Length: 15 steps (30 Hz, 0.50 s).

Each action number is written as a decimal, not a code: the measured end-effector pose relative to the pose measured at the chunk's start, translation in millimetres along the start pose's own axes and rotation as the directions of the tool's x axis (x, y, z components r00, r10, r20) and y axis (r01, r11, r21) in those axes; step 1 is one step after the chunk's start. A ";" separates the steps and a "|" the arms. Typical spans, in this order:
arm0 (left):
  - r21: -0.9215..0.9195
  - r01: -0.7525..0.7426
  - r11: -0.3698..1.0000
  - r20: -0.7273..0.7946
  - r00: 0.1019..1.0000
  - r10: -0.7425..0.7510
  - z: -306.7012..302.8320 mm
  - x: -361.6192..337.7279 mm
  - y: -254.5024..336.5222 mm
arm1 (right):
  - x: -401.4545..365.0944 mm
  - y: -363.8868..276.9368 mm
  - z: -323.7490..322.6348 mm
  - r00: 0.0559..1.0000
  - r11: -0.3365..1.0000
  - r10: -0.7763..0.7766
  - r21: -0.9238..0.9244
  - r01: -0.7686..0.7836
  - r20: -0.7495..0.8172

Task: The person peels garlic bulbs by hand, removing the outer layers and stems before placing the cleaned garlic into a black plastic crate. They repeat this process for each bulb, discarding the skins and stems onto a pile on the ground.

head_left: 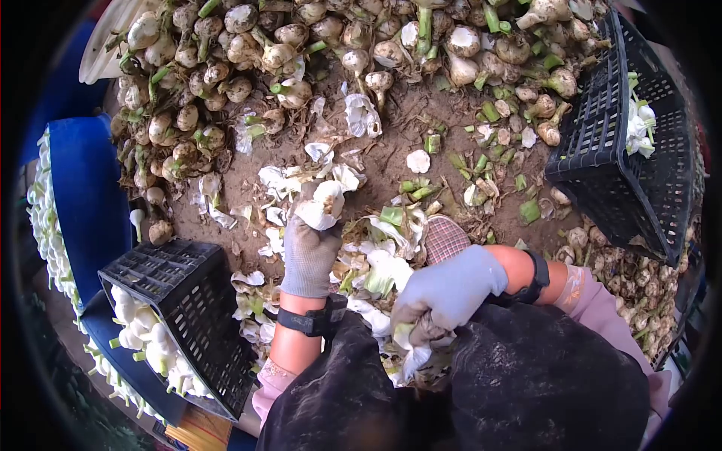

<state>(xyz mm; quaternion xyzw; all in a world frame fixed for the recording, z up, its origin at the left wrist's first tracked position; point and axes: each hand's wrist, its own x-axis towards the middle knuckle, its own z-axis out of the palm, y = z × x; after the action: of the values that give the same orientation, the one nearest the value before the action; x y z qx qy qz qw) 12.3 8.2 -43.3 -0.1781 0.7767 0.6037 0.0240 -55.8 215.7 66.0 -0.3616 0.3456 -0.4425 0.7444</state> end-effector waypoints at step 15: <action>-0.833 0.374 0.408 0.220 0.900 -0.376 22.9 3.0 56.4 | -13.0 30.0 -92.2 -0.205 0.960 -0.260 -0.229 -0.163 -0.944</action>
<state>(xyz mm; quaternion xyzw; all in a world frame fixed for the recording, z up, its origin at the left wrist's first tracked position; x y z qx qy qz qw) -11.8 40.8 2.1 -0.3353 0.3126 0.8863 0.0660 -125.2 216.6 -2.8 0.0052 0.8360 -0.5347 0.1236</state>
